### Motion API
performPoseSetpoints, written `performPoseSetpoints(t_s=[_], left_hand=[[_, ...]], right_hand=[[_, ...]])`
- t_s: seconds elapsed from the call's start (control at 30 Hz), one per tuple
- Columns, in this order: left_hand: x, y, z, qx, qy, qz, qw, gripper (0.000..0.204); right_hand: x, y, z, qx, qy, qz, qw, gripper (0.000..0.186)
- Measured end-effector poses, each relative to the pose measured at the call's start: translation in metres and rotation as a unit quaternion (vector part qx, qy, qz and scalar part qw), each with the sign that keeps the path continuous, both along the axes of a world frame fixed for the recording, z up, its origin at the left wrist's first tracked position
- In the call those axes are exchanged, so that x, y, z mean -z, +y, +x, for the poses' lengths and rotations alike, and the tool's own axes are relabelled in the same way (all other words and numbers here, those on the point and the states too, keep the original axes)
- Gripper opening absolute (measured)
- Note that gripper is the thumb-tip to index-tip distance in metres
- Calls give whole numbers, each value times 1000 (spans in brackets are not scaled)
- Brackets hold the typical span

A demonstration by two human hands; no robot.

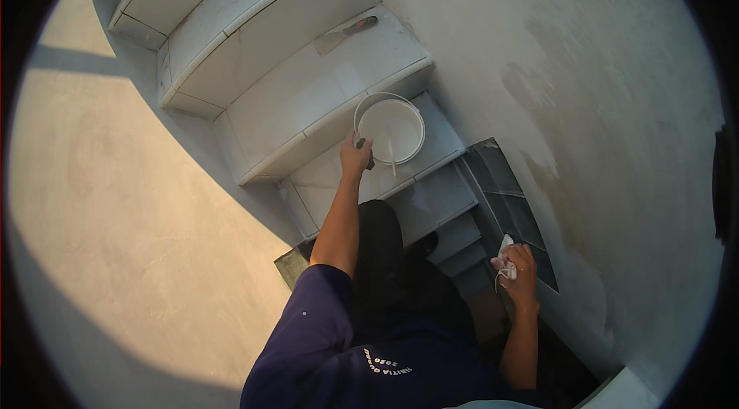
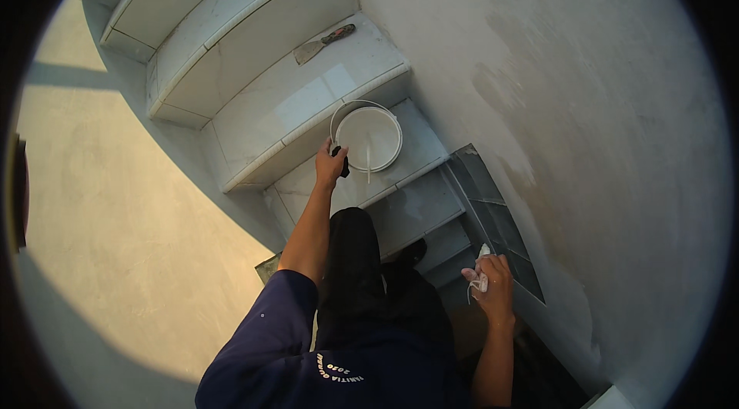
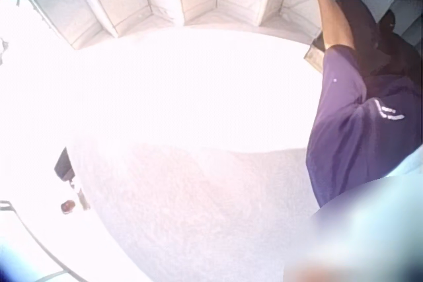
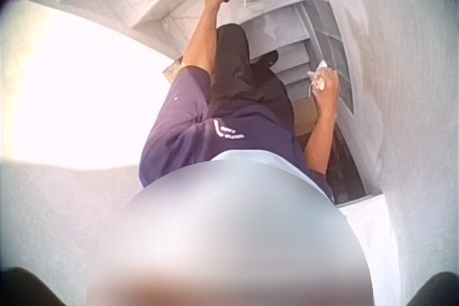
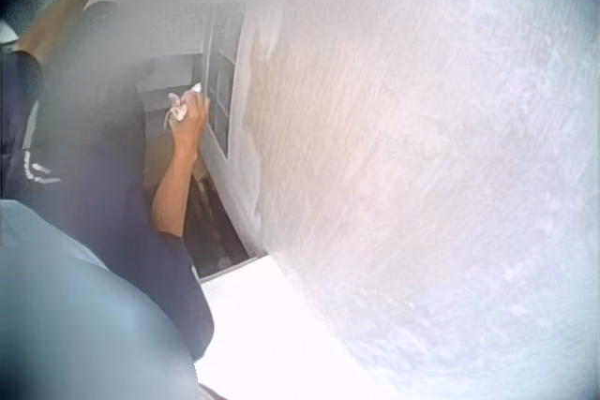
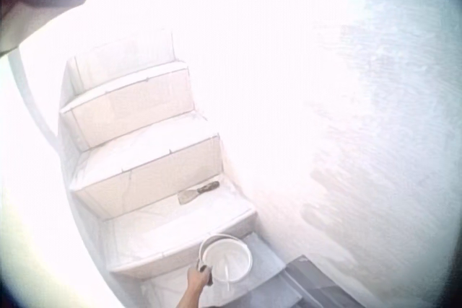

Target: Painting a ceiling with white paint and a brush while standing on a stairwell.

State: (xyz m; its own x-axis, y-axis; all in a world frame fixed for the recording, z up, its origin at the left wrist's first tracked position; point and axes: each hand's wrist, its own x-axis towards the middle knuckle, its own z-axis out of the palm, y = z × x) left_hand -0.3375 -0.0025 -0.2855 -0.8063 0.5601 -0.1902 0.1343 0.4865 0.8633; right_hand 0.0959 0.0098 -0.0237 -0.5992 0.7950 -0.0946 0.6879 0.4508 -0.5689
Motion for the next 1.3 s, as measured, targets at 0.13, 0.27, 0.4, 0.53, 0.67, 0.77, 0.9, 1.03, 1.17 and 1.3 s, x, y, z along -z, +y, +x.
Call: performPoseSetpoints(t_s=[0.13,0.27,0.4,0.53,0.67,0.77,0.9,1.03,1.17,1.3], left_hand=[[-8,16,11,25,7,-1,1000,55],[-34,35,53,79,79,-51,992,36],[-34,28,71,108,193,-46,974,32],[-45,47,70,153,162,-58,973,28],[-38,70,107,121,50,-17,991,25],[-14,87,122,109,62,40,991,25],[16,123,129,88,91,108,986,27],[43,121,150,88,88,136,983,27],[67,125,161,81,62,133,986,24],[82,155,140,86,53,109,989,24]], right_hand=[[35,2,24,27,8,-12,1000,22],[60,11,42,30,25,-5,999,21],[62,0,52,32,40,-28,998,19],[76,2,68,24,60,-39,997,21],[93,-1,96,95,58,-63,992,25],[105,6,112,110,84,-21,990,26],[125,23,138,124,91,-16,988,24],[139,26,175,113,85,-12,990,25],[152,17,199,123,82,-31,988,28],[174,5,181,119,84,-81,986,27]])
